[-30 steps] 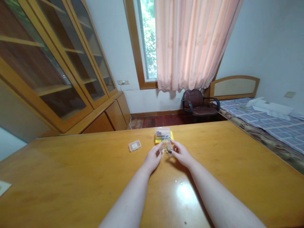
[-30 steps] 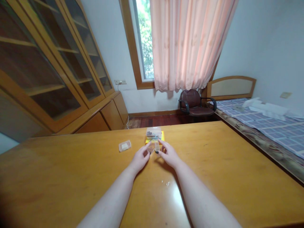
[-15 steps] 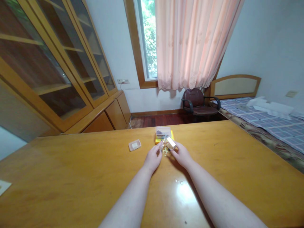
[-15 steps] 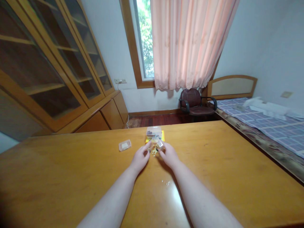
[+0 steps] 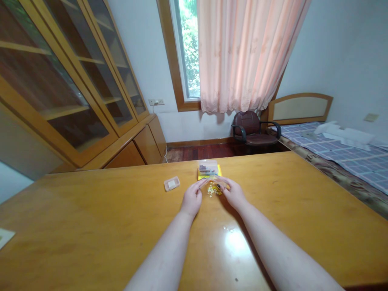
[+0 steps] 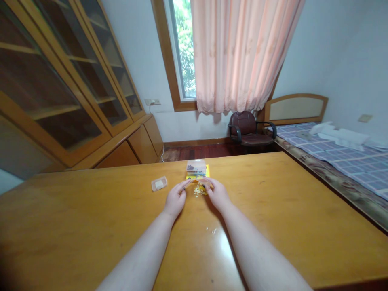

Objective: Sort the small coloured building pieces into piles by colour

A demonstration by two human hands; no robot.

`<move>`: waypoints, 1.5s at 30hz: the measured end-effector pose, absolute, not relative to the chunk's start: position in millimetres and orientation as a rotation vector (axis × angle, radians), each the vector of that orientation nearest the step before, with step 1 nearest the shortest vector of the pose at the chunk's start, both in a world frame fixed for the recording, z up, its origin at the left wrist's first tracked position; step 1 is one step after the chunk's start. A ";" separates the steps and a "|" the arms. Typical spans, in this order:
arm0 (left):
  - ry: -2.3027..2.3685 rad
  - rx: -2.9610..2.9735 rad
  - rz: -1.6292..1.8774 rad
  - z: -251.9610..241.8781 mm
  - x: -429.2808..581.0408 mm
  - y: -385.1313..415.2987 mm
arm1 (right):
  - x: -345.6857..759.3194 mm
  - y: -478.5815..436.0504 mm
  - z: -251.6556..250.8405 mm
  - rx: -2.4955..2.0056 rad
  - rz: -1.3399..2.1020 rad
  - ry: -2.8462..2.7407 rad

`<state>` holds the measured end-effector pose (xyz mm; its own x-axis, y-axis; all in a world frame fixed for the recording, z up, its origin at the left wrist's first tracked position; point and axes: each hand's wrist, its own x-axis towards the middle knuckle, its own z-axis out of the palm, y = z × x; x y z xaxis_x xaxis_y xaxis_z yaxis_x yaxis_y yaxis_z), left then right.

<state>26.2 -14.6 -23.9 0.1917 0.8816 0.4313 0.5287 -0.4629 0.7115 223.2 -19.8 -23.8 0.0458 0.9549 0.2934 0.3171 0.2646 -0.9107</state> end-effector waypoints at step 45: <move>2.428 2.115 0.550 18.3 8.4 -29.4 | 193.3 -21.5 -38.9 -0.941 1.108 -0.881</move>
